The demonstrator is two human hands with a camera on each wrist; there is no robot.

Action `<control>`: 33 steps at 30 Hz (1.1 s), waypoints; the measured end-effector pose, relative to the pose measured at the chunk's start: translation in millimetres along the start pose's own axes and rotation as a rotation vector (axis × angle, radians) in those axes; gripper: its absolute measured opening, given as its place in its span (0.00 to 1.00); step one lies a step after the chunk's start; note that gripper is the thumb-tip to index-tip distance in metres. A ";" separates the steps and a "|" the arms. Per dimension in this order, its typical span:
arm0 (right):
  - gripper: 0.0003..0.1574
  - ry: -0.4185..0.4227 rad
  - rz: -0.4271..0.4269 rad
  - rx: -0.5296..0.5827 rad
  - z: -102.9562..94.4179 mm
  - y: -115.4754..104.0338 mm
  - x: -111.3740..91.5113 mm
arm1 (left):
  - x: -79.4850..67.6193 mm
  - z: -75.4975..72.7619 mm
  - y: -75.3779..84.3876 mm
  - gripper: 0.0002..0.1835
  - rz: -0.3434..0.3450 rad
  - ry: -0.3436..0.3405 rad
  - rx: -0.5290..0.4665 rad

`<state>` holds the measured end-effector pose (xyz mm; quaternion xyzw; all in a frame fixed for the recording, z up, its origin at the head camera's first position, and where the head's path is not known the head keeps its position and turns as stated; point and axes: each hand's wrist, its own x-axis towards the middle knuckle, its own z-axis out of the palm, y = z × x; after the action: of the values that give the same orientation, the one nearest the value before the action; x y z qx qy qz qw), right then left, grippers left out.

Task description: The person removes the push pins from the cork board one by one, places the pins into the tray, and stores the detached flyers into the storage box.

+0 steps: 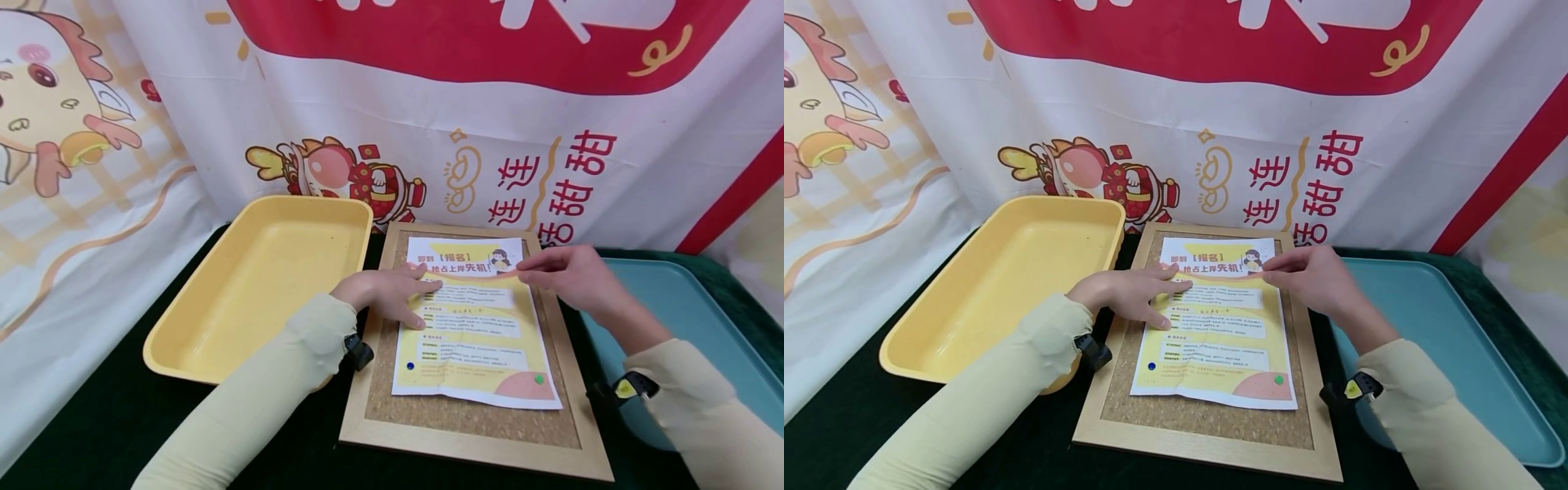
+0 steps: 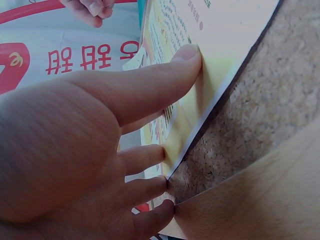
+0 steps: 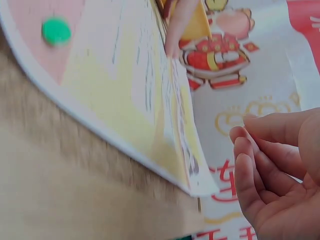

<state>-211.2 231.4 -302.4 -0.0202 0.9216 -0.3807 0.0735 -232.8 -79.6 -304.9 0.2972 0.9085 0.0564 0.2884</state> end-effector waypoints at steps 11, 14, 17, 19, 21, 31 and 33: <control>0.16 -0.051 -0.123 0.028 24.1 -30.7 -11.6 | -0.7 -0.3 1.0 0.44 -0.013 -0.004 -0.021; 0.15 -0.075 -0.129 0.044 30.2 -37.6 -13.1 | -0.2 -0.3 0.3 0.44 -0.014 -0.003 -0.026; 0.15 -0.099 -0.143 0.053 37.1 -44.3 -15.1 | 0.0 -0.5 -0.3 0.45 -0.018 -0.001 -0.031; 0.15 -0.114 -0.164 0.055 42.1 -47.8 -15.9 | 0.0 -0.9 -0.4 0.45 -0.019 -0.003 -0.028; 0.14 -0.121 -0.188 0.050 47.3 -51.2 -16.8 | 0.0 -1.2 -0.3 0.45 -0.020 -0.004 -0.027; 0.10 -0.195 -0.250 0.067 69.8 -60.8 -20.2 | 0.0 -1.5 -0.4 0.44 -0.019 0.000 -0.031; 0.10 -0.210 -0.254 0.067 74.4 -61.5 -20.7 | 0.2 -1.5 -0.7 0.44 -0.018 0.000 -0.030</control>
<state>-180.7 137.7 -308.7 -0.1738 0.8855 -0.4134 0.1213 -234.0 -80.0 -303.9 0.2844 0.9103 0.0676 0.2932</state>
